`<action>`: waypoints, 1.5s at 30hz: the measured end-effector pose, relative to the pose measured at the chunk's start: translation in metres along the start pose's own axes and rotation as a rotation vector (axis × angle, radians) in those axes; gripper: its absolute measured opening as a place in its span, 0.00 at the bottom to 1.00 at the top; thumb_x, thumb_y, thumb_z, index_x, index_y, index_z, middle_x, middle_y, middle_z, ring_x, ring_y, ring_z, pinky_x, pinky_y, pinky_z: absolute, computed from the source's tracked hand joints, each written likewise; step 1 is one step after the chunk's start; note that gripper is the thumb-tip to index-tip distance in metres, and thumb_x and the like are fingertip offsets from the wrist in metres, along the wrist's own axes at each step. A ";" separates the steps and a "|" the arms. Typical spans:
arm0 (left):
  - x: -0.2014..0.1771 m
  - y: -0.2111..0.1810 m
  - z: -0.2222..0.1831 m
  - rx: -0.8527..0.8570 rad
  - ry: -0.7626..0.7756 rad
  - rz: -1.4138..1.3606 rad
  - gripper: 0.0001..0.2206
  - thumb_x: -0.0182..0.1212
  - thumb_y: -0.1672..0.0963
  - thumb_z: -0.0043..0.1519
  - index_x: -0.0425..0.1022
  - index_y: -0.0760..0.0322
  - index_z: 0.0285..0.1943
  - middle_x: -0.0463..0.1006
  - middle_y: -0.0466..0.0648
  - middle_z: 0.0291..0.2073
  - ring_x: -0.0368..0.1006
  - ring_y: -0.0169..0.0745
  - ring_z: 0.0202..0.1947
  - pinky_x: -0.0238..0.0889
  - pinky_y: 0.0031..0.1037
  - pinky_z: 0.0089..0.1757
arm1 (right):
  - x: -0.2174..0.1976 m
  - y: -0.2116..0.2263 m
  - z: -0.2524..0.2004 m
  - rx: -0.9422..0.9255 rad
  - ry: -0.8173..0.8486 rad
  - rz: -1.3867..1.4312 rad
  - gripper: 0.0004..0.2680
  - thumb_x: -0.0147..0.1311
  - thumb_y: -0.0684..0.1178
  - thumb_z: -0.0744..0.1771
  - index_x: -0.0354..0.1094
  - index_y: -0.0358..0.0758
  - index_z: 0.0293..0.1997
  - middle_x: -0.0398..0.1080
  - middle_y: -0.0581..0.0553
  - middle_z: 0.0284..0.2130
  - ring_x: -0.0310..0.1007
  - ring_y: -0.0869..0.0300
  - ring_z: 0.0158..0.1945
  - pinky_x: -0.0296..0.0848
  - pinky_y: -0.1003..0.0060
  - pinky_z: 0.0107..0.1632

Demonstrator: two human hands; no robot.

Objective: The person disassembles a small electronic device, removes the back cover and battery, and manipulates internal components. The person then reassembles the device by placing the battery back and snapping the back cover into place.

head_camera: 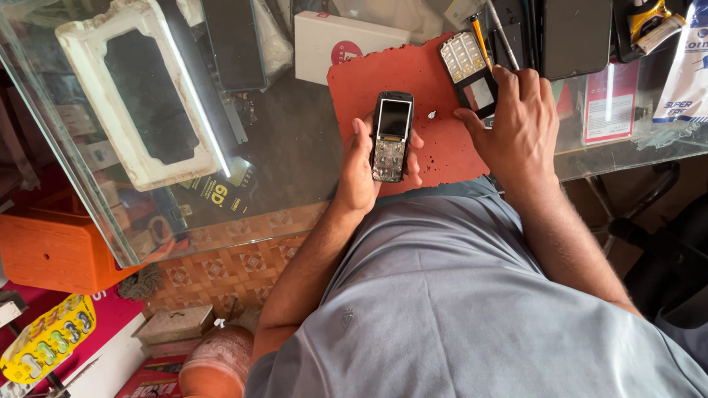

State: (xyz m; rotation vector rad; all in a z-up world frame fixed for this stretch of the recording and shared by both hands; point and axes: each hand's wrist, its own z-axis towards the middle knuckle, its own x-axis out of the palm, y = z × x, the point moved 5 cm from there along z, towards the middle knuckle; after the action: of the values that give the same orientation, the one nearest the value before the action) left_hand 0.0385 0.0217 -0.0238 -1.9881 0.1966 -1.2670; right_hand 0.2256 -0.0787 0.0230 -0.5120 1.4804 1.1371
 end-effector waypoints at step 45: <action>0.036 -0.009 -0.003 -0.061 0.056 0.150 0.39 0.28 0.36 0.69 0.52 0.68 0.76 0.73 0.57 0.49 0.78 0.41 0.40 0.78 0.36 0.42 | -0.037 0.071 0.000 -0.534 0.139 0.479 0.44 0.78 0.53 0.56 0.44 0.36 0.75 0.49 0.30 0.73 0.51 0.34 0.75 0.59 0.39 0.74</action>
State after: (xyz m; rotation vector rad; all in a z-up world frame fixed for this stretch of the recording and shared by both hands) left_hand 0.0513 0.0085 0.0091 -1.9512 0.4089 -1.2340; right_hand 0.1763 -0.0575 0.0829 -0.6228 1.4521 1.9336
